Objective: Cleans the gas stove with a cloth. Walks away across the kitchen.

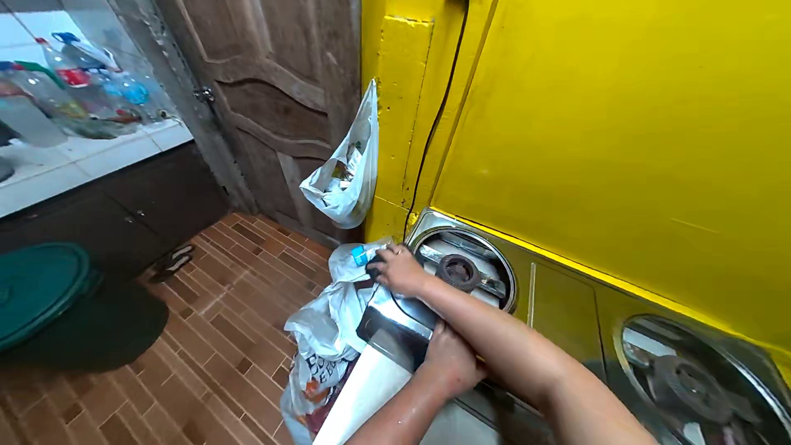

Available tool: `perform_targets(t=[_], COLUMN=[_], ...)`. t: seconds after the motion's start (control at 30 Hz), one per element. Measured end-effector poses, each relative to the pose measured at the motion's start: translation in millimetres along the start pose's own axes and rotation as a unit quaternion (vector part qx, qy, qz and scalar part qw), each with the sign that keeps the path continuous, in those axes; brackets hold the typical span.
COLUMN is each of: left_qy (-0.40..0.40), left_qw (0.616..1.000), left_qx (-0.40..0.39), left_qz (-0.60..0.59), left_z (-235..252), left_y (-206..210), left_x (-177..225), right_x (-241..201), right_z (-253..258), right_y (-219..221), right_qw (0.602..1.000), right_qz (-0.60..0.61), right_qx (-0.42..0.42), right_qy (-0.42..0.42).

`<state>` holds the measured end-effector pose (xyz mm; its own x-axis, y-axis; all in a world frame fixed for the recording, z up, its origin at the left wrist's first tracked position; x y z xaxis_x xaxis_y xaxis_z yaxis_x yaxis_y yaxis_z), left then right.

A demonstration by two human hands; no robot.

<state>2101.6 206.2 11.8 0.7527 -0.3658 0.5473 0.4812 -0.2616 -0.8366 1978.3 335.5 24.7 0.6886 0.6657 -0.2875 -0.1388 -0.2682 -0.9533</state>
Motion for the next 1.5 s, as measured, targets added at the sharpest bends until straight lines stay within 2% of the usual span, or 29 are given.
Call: perform_targets(t=[0.1, 0.17, 0.2, 0.27, 0.3, 0.4, 0.43, 0.53, 0.6, 0.73, 0.83, 0.93, 1.03, 1.1, 1.17, 1.2, 1.27, 1.37, 1.43, 1.5], left_qy=[-0.021, -0.039, -0.043, -0.029, -0.026, 0.004, 0.01, 0.014, 0.006, 0.025, 0.041, 0.053, 0.127, 0.19, 0.224, 0.225, 0.163, 0.03, -0.002, 0.02], left_qw=[0.999, 0.996, 0.994, 0.99, 0.989, 0.995, 0.997, 0.997, 0.997, 0.998, 0.997, 0.996, 0.989, 0.971, 0.951, 0.943, 0.949, 0.978, 0.98, 0.98], left_qx=[-0.007, -0.022, -0.026, 0.009, 0.029, 0.044, 0.029, 0.027, 0.011, 0.014, 0.034, 0.011, -0.045, -0.128, -0.16, -0.153, -0.1, 0.024, 0.077, 0.088], left_qz=[-0.046, -0.078, -0.092, -0.137, -0.146, -0.087, -0.066, -0.07, -0.081, -0.062, -0.053, -0.065, -0.059, -0.067, -0.142, -0.19, -0.249, -0.204, -0.181, -0.18], left_z=[-8, -10, -10, -12, -12, -8, -7, -11, -14, -11, -9, -16, -40, -74, -106, -118, -129, -121, -102, -73], left_y=[-6, -6, -7, -7, -9, -12, -8, -7, -3, -1, -10, 0, -1, -7, -31, -51, -96, -158, -179, -184], left_x=[2, 1, 2, 6, 6, 3, 2, 1, 1, 2, 7, 4, 11, 13, 1, -12, -52, -113, -131, -123], right_x=[-48, -62, -63, -48, -34, 13, 26, 61, 68, 45, 49, 51, 22, -2, -10, -4, 22, 54, 40, 4], right_z=[-46, -67, -74, -86, -89, -81, -75, -53, -48, -70, -70, -51, -54, -79, -118, -141, -187, -238, -231, -190], right_y=[2, -20, -38, -68, -71, -32, -20, -15, -18, -20, -21, -9, -3, 7, 11, 10, 4, -1, 3, 8], right_qw=[0.996, 0.992, 0.99, 0.985, 0.98, 0.944, 0.929, 0.885, 0.872, 0.912, 0.916, 0.922, 0.965, 0.987, 0.994, 0.993, 0.982, 0.933, 0.908, 0.917], right_qz=[0.066, 0.113, 0.135, 0.134, 0.111, 0.073, 0.081, 0.147, 0.161, 0.091, 0.125, 0.141, 0.047, 0.002, 0.001, 0.009, 0.016, -0.025, -0.029, -0.021], right_qx=[-0.042, -0.02, 0.012, 0.071, 0.067, -0.021, -0.01, 0.106, 0.136, 0.065, 0.067, 0.067, 0.007, -0.025, -0.014, -0.001, 0.021, 0.001, 0.014, 0.085], right_qy=[-0.046, -0.055, -0.031, 0.082, 0.152, 0.322, 0.36, 0.43, 0.441, 0.395, 0.376, 0.355, 0.256, 0.157, 0.107, 0.115, 0.185, 0.359, 0.418, 0.388])
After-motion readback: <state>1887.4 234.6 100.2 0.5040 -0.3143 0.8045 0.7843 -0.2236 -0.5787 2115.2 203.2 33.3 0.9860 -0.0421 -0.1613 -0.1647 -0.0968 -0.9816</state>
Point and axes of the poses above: each hand's wrist, its own z-axis towards the middle knuckle, its own y-axis out of the palm, x = y × z, the point moved 9 cm from there along z, towards the middle knuckle, and after that the axes turned 11 degrees about x, right-handed, at the moved point
